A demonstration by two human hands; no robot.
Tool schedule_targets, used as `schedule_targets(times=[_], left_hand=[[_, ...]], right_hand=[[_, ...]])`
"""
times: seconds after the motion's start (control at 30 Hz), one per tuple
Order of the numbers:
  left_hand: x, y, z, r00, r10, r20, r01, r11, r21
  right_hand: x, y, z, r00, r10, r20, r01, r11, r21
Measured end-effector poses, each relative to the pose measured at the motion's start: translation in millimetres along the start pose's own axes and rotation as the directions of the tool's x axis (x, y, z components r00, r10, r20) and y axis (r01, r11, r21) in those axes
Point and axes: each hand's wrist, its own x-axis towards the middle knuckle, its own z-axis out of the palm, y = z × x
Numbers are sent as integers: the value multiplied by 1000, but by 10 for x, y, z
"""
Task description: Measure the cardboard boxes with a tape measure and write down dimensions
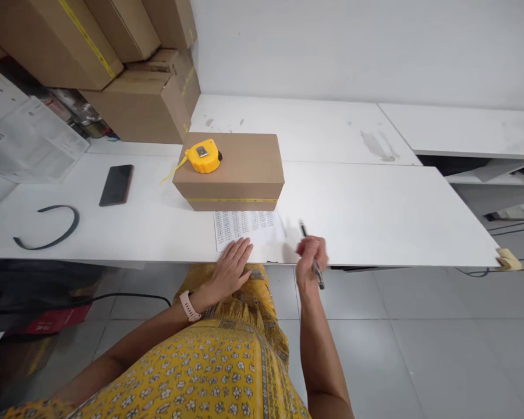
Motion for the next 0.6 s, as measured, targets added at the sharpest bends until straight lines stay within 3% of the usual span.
schedule_targets(times=[0.03, 0.1, 0.17, 0.2, 0.37, 0.5, 0.6], left_hand=[[0, -15, 1, 1000, 2, 3, -2, 1000, 13], [-2, -21, 13, 1000, 2, -2, -2, 1000, 30], [-6, -11, 33, 1000, -1, -23, 2, 999, 37], [-8, -5, 43, 999, -3, -36, 4, 999, 37], [-11, 15, 74, 994, -21, -103, 22, 1000, 8], [-8, 23, 90, 992, -43, -120, 41, 999, -22], [-7, 23, 120, 991, -53, -126, 48, 998, -41]], right_hand=[[-59, -54, 97, 985, 21, 172, -39, 994, 103], [-139, -130, 313, 873, 31, 487, -158, 962, 223], [-164, -156, 530, 763, 47, 644, -242, 946, 217], [-161, -151, 628, 745, 63, 664, -254, 947, 196], [-90, -50, 930, 781, 45, 622, -170, 975, 143], [-54, -16, 963, 737, 42, 674, -182, 973, 139], [-50, -28, 932, 757, 20, 653, -118, 987, 106]])
